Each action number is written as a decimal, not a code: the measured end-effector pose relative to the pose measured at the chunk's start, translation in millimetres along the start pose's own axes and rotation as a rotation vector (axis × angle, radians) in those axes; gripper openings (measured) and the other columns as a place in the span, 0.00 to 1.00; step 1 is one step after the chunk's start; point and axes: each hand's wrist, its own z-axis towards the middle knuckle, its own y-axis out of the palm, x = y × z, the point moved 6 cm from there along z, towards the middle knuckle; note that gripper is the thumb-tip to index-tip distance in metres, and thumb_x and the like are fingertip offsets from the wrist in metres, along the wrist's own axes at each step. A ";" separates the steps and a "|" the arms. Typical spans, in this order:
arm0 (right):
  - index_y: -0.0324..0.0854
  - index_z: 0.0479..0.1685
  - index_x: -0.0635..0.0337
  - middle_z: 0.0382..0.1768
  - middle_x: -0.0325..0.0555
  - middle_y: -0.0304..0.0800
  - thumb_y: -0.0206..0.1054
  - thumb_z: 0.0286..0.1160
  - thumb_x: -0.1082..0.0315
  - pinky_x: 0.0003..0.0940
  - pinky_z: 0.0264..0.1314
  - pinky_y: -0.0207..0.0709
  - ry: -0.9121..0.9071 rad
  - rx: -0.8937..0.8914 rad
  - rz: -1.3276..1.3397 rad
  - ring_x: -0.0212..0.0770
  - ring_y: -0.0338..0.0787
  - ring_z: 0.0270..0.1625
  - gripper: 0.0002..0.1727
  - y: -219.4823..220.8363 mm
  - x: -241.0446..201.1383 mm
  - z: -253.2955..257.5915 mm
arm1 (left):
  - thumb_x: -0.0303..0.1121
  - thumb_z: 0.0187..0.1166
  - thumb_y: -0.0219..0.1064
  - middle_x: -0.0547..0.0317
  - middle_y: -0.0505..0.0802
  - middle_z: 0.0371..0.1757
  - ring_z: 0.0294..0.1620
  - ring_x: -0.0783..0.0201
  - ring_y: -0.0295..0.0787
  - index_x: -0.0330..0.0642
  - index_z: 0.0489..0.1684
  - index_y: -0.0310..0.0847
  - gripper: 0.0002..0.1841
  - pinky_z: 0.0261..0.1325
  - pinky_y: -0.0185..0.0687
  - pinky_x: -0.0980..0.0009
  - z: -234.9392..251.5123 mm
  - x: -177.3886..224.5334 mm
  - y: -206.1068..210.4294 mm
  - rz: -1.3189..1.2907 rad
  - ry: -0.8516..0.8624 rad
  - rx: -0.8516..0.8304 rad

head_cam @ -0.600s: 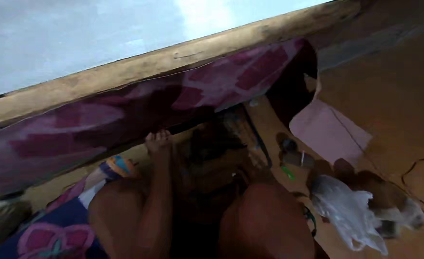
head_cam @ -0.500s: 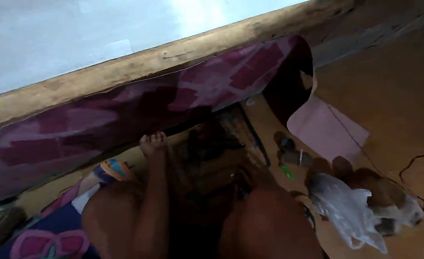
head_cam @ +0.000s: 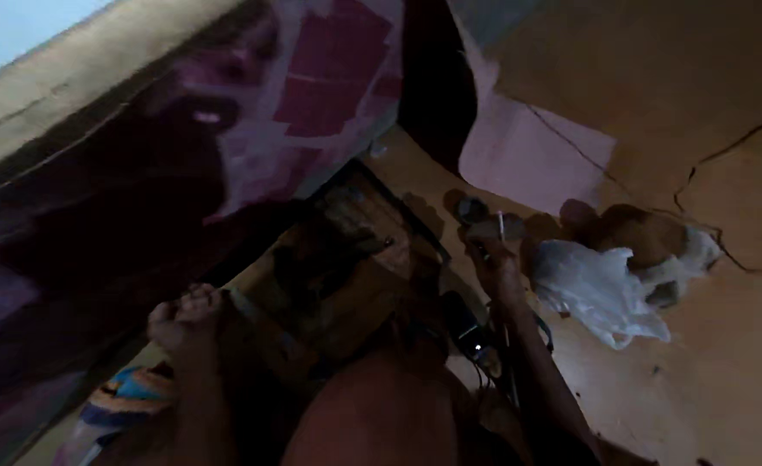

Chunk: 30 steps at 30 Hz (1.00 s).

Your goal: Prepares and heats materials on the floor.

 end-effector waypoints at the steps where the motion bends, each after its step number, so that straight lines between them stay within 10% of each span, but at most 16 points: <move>1: 0.88 0.57 0.68 0.46 0.60 0.94 0.62 0.85 0.65 0.45 0.47 0.88 0.033 0.037 -0.011 0.52 0.95 0.42 0.16 -7.9 7.0 -1.3 | 0.43 0.92 0.36 0.64 0.86 0.36 0.41 0.70 0.90 0.47 0.47 0.68 0.16 0.51 0.88 0.69 0.8 0.6 -1.2 0.006 0.000 0.006; 5: 0.88 0.58 0.65 0.46 0.60 0.93 0.63 0.85 0.66 0.49 0.45 0.87 0.130 0.092 -0.058 0.53 0.93 0.40 0.15 -21.5 29.7 -6.0 | 0.43 0.93 0.37 0.59 0.85 0.42 0.46 0.66 0.89 0.44 0.51 0.66 0.16 0.56 0.87 0.65 5.7 -0.9 -3.7 0.002 0.030 0.028; 11: 0.89 0.57 0.65 0.48 0.58 0.94 0.61 0.86 0.64 0.47 0.49 0.88 0.048 -0.053 -0.029 0.51 0.95 0.43 0.16 15.2 19.7 -3.5 | 0.43 0.91 0.35 0.70 0.83 0.23 0.30 0.73 0.87 0.53 0.31 0.68 0.19 0.44 0.87 0.72 -9.7 -0.1 8.1 0.031 0.040 0.000; 16: 0.86 0.61 0.68 0.50 0.64 0.92 0.59 0.88 0.62 0.53 0.51 0.87 -0.082 -0.281 -0.022 0.58 0.94 0.47 0.19 59.6 -26.7 -13.3 | 0.43 0.90 0.43 0.64 0.89 0.42 0.42 0.71 0.89 0.47 0.53 0.74 0.16 0.50 0.85 0.71 -6.8 9.9 -5.3 0.105 -0.062 0.075; 18: 0.86 0.61 0.70 0.51 0.66 0.92 0.61 0.86 0.66 0.57 0.54 0.87 -0.149 -0.325 -0.030 0.62 0.94 0.48 0.17 68.4 -39.9 -21.5 | 0.38 0.90 0.48 0.57 0.87 0.60 0.55 0.66 0.88 0.43 0.68 0.71 0.16 0.57 0.84 0.68 -5.5 20.1 -13.2 0.272 -0.125 0.059; 22: 0.86 0.60 0.74 0.52 0.69 0.92 0.62 0.84 0.72 0.61 0.57 0.85 -0.278 -0.351 -0.020 0.66 0.94 0.51 0.15 75.3 -48.8 -39.3 | 0.35 0.90 0.56 0.50 0.89 0.60 0.52 0.60 0.91 0.39 0.74 0.73 0.18 0.55 0.88 0.62 -15.1 62.7 -25.4 0.738 -0.051 -0.038; 27: 0.85 0.58 0.77 0.52 0.72 0.91 0.60 0.83 0.74 0.62 0.59 0.84 -0.240 -0.405 -0.046 0.69 0.93 0.51 0.15 75.3 -56.5 -54.1 | 0.30 0.87 0.62 0.41 0.91 0.51 0.46 0.54 0.90 0.31 0.62 0.82 0.14 0.55 0.85 0.54 -39.5 116.3 -19.9 1.389 0.390 -0.222; 30: 0.84 0.62 0.77 0.56 0.71 0.90 0.61 0.84 0.74 0.62 0.67 0.79 -0.132 -0.524 -0.093 0.69 0.91 0.59 0.16 73.1 -75.8 -55.6 | 0.32 0.86 0.64 0.37 0.92 0.54 0.56 0.43 0.90 0.32 0.59 0.85 0.13 0.64 0.81 0.42 -56.6 86.3 -8.6 1.750 0.377 -0.451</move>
